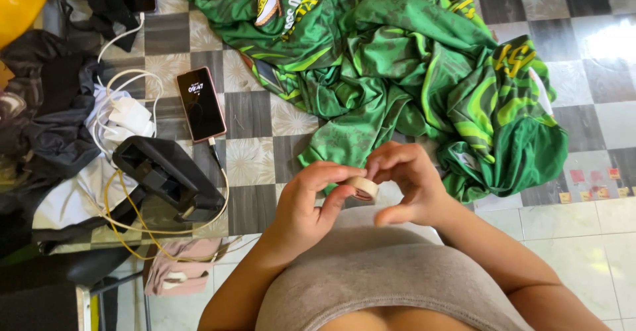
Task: Folding a shirt, rolling it into a tight bundle, and securing it with a label, then trimming fabric with scissors.
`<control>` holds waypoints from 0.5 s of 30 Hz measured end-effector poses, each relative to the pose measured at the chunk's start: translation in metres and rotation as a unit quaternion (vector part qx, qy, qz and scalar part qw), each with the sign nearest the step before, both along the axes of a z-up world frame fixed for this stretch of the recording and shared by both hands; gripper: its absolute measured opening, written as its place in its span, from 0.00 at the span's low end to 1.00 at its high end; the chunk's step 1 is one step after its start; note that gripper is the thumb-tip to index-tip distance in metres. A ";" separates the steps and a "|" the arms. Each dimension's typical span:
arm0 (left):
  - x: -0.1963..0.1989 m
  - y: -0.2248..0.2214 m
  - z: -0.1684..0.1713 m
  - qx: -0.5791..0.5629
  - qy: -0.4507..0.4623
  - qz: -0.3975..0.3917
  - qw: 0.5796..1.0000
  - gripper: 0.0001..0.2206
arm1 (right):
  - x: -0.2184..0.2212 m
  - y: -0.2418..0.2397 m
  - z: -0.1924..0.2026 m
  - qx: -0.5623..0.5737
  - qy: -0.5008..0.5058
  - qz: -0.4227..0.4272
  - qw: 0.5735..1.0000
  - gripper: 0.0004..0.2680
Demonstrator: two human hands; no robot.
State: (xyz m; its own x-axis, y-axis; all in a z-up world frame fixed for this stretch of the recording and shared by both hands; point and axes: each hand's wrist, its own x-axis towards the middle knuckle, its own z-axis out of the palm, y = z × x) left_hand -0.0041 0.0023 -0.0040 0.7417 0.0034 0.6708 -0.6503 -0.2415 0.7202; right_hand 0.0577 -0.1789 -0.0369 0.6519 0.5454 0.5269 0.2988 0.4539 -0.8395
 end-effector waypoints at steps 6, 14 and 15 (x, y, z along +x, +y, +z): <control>-0.011 -0.021 0.002 0.003 -0.012 0.040 0.999 0.09 | -0.020 -0.010 0.025 -0.089 -0.047 -0.080 0.992 0.08; -0.047 -0.043 0.005 0.058 0.001 0.119 0.991 0.13 | -0.043 -0.027 0.033 -0.223 -0.220 -0.160 0.936 0.08; -0.049 -0.047 0.003 0.058 0.013 0.126 0.990 0.12 | -0.044 -0.029 0.035 -0.244 -0.255 -0.166 0.921 0.07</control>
State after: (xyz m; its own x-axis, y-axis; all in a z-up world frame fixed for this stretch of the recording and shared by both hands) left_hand -0.0529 -0.0446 -0.0006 0.7442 0.1140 0.6582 -0.5406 -0.4759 0.6937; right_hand 0.0138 -0.2080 -0.0021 0.5615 0.6133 0.5556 0.7650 -0.1288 -0.6310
